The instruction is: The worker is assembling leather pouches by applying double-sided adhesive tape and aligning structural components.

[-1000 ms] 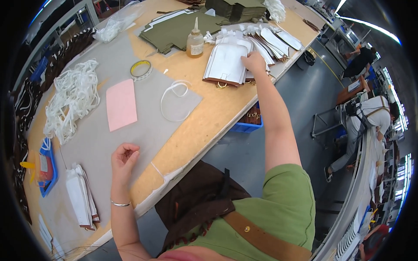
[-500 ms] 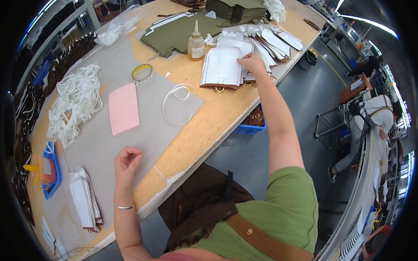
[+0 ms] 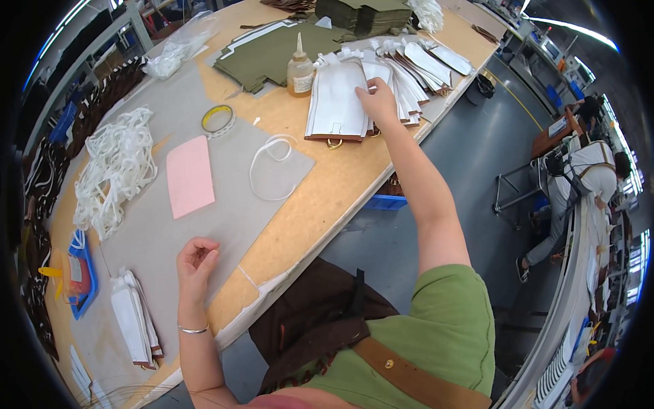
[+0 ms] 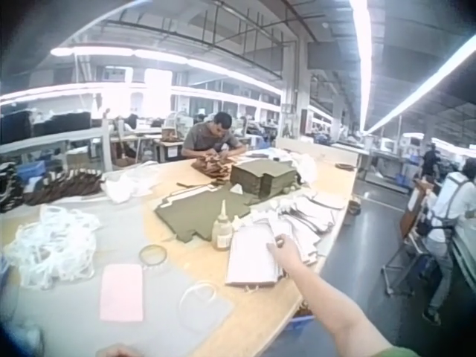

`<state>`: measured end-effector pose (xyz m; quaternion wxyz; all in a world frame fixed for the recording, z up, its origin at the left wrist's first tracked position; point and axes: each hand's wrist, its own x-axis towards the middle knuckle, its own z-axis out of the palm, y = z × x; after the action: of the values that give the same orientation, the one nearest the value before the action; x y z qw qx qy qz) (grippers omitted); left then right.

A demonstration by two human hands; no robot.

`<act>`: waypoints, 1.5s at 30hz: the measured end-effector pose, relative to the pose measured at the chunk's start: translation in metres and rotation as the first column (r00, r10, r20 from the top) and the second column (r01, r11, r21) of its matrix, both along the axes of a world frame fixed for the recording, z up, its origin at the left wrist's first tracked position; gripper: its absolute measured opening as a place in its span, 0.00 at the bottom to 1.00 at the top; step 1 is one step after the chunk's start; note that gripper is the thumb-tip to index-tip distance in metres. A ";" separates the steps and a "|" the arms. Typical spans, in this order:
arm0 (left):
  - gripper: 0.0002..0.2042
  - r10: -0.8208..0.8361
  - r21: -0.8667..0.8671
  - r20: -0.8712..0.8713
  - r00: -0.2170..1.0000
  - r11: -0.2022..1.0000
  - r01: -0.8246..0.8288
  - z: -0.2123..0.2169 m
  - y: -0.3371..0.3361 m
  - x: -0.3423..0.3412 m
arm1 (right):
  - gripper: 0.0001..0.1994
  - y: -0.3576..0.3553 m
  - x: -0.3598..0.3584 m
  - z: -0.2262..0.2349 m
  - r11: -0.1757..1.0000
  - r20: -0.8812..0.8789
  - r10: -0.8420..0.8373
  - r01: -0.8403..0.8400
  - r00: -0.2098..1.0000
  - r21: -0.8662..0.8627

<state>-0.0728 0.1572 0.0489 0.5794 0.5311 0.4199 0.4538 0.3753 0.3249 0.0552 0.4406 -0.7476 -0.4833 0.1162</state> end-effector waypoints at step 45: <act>0.04 -0.026 0.056 -0.085 0.996 0.998 0.031 -0.007 0.002 -0.007 | 0.31 0.021 0.026 0.042 0.873 0.024 -0.222 0.210 0.975 -0.441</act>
<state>-0.0795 0.1592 0.0421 0.5523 0.5720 0.4230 0.4345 0.4011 0.3457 0.0970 0.2767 -0.8753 -0.3522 0.1826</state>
